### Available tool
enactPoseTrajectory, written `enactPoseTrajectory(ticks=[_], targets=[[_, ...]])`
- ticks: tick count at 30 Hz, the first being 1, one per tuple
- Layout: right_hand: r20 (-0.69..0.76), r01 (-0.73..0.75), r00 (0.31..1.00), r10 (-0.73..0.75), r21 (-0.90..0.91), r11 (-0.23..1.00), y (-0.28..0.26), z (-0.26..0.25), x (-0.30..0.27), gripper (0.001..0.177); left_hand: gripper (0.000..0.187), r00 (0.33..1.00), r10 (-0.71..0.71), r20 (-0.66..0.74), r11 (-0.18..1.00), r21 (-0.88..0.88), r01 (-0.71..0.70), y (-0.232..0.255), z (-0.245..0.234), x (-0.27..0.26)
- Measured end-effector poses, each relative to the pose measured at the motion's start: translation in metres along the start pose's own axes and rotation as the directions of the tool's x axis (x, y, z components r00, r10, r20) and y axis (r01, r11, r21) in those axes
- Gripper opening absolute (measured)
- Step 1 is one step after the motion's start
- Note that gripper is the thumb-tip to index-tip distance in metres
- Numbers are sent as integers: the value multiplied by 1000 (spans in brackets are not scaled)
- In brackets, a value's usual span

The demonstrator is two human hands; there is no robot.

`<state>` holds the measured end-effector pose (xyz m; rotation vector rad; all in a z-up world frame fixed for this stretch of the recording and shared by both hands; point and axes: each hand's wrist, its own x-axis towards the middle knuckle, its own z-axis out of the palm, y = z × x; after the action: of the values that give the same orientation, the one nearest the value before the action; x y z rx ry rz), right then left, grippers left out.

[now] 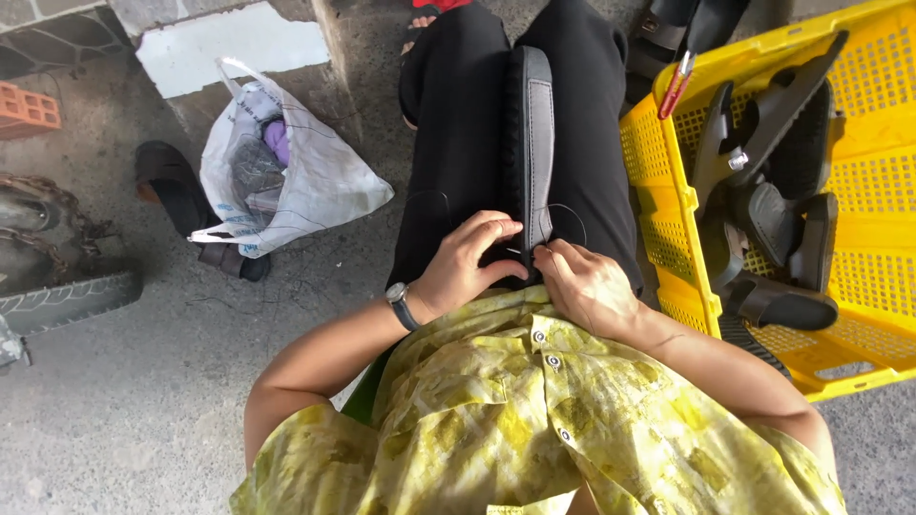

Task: Hand-sewing the sole of a sandal to the upper part using a needle and thread.

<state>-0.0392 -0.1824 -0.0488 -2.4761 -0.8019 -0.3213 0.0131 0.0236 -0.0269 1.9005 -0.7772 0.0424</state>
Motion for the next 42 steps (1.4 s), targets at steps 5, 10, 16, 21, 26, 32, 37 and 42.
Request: enactPoseTrajectory(ticks=[5,10,16,21,26,32,37,42], targets=[[13,-131,991,131,202,970,-15,-31,10,20,36,999,-6,49,993,116,0,11,-9,-12],[-15,-191,978,208,333,923,-11,-23,-2,23,12,886,-236,400,585,-669,458,31,-21,-4],[-162,-130,971,175,256,958,-15,-31,6,18,31,882,-412,227,788,-397,470,-9,6,-17],[173,-159,974,146,62,985,-12,-59,0,43,13,889,-427,164,854,-252,456,5,6,-8],[241,-132,956,169,-162,978,6,-102,-7,44,48,981,-101,164,974,218,64,27,10,1],[165,-121,984,72,310,943,-3,-76,-5,24,14,947,298,118,899,299,-320,19,15,-5],[53,-99,994,94,100,990,-3,-57,1,18,21,900,421,118,852,289,-436,20,4,-2],[-166,-121,960,224,478,870,38,-39,-45,34,27,862,499,91,827,247,-505,18,6,-3]])
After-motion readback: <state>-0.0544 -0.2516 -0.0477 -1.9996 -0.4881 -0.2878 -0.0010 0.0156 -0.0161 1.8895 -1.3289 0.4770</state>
